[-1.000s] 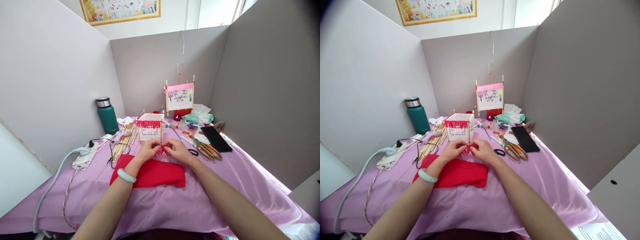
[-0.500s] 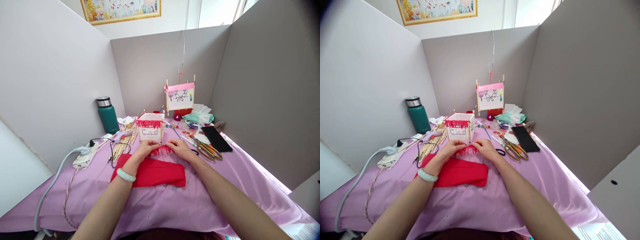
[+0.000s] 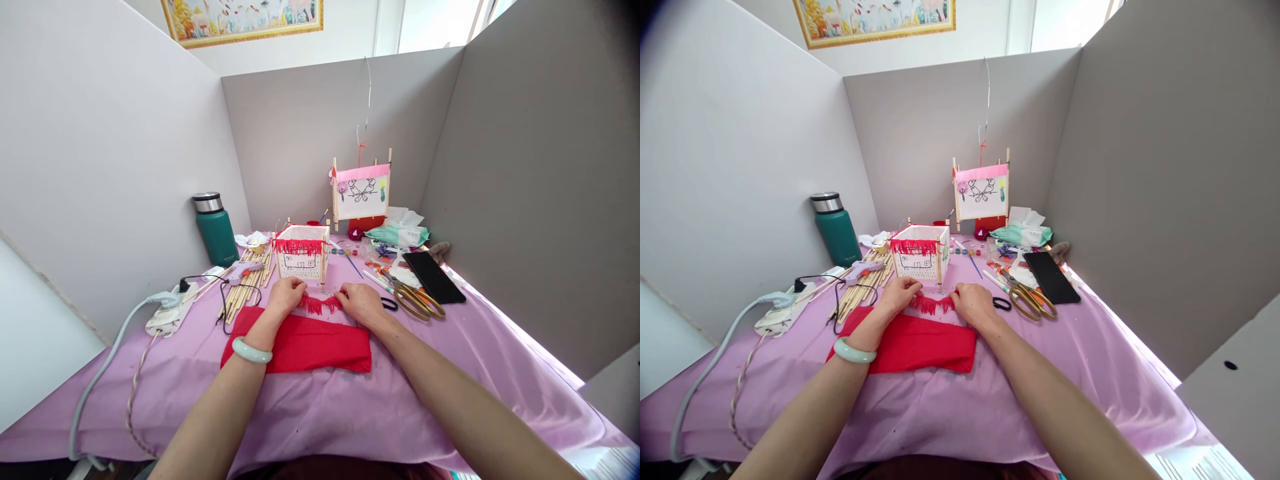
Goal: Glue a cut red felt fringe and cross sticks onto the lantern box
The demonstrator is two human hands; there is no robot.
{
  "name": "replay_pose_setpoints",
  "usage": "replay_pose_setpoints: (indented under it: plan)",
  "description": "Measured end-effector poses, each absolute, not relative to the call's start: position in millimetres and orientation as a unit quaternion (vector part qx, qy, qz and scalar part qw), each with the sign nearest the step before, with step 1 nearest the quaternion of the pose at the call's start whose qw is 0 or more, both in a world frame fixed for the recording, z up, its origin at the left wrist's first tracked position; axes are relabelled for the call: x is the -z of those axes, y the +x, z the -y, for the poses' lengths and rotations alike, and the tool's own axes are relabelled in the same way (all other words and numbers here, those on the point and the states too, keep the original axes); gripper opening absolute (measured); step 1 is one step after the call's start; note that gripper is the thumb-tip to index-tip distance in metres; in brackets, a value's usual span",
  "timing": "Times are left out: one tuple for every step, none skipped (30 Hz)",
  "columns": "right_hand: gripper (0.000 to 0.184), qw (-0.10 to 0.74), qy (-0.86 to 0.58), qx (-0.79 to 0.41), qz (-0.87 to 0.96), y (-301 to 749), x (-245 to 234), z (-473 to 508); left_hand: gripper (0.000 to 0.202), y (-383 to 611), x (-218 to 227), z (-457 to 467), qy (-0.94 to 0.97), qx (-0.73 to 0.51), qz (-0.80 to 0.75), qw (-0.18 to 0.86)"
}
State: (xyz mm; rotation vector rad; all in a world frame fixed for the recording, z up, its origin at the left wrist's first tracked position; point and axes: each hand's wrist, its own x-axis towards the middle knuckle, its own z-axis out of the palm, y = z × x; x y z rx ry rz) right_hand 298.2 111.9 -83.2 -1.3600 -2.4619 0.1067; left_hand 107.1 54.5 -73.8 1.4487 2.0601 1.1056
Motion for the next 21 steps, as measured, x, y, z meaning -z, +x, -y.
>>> replay_pose_setpoints:
  plan:
    - [0.036,0.161,-0.479,-0.036,0.862,298.3,83.2,-111.9,0.017,105.8,73.7,-54.4,0.518,-0.391,-0.738,0.185]
    - [0.035,0.161,-0.480,-0.036,0.862,298.3,83.1,-111.9,0.016,105.0,74.0,-54.3,0.521,-0.388,-0.740,0.175]
    - [0.036,0.160,-0.481,-0.036,0.861,298.3,82.9,-111.9,0.016,104.5,74.5,-54.2,0.525,-0.382,-0.742,0.164]
    - [0.036,0.160,-0.481,-0.037,0.861,298.2,82.8,-112.0,0.015,104.4,75.2,-54.1,0.532,-0.375,-0.742,0.157]
    - [0.035,0.159,-0.480,-0.039,0.862,298.1,82.6,-112.1,0.014,104.5,76.2,-54.0,0.542,-0.366,-0.740,0.155]
    - [0.034,0.159,-0.480,-0.040,0.862,298.0,82.6,-112.3,0.013,104.9,77.1,-54.1,0.553,-0.357,-0.737,0.155]
    - [0.033,0.158,-0.479,-0.042,0.862,297.9,82.5,-112.5,0.014,105.3,77.9,-54.2,0.563,-0.348,-0.733,0.158]
    - [0.032,0.157,-0.479,-0.044,0.862,297.8,82.6,-112.7,0.016,105.8,78.5,-54.3,0.570,-0.342,-0.730,0.161]
    - [0.031,0.157,-0.480,-0.045,0.862,297.7,82.7,-113.0,0.018,106.1,78.9,-54.6,0.573,-0.341,-0.728,0.161]
    - [0.031,0.157,-0.481,-0.046,0.861,297.7,82.8,-113.2,0.021,106.4,79.0,-54.8,0.573,-0.342,-0.729,0.156]
    - [0.032,0.158,-0.483,-0.046,0.860,297.6,83.0,-113.3,0.022,106.5,79.0,-55.1,0.570,-0.343,-0.731,0.149]
    - [0.033,0.160,-0.486,-0.045,0.858,297.7,83.3,-113.3,0.022,106.4,78.9,-55.4,0.568,-0.344,-0.733,0.144]
    - [0.034,0.163,-0.488,-0.043,0.856,297.7,83.6,-113.3,0.021,106.2,78.9,-55.7,0.567,-0.344,-0.735,0.141]
    - [0.034,0.166,-0.490,-0.040,0.855,297.9,83.9,-113.2,0.021,105.8,79.1,-55.9,0.566,-0.343,-0.737,0.139]
    - [0.032,0.170,-0.491,-0.037,0.854,298.1,84.1,-113.2,0.020,105.3,79.4,-56.1,0.566,-0.340,-0.739,0.137]
    - [0.030,0.175,-0.491,-0.034,0.852,298.5,84.2,-113.3,0.019,104.8,79.9,-56.2,0.566,-0.336,-0.741,0.134]
    - [0.028,0.181,-0.493,-0.030,0.851,299.1,84.2,-113.5,0.019,104.3,80.3,-56.1,0.566,-0.333,-0.743,0.129]
    - [0.026,0.186,-0.495,-0.025,0.849,299.9,84.0,-113.8,0.020,104.0,80.5,-55.9,0.567,-0.329,-0.745,0.121]
    - [0.025,0.192,-0.498,-0.020,0.845,300.8,83.5,-114.2,0.021,104.0,80.4,-55.5,0.567,-0.326,-0.748,0.112]
    - [0.024,0.197,-0.503,-0.015,0.841,301.9,82.9,-114.7,0.021,104.3,79.8,-54.8,0.566,-0.323,-0.751,0.102]
    - [0.024,0.202,-0.509,-0.011,0.837,302.9,82.0,-115.0,0.021,105.1,78.6,-53.9,0.568,-0.321,-0.753,0.090]
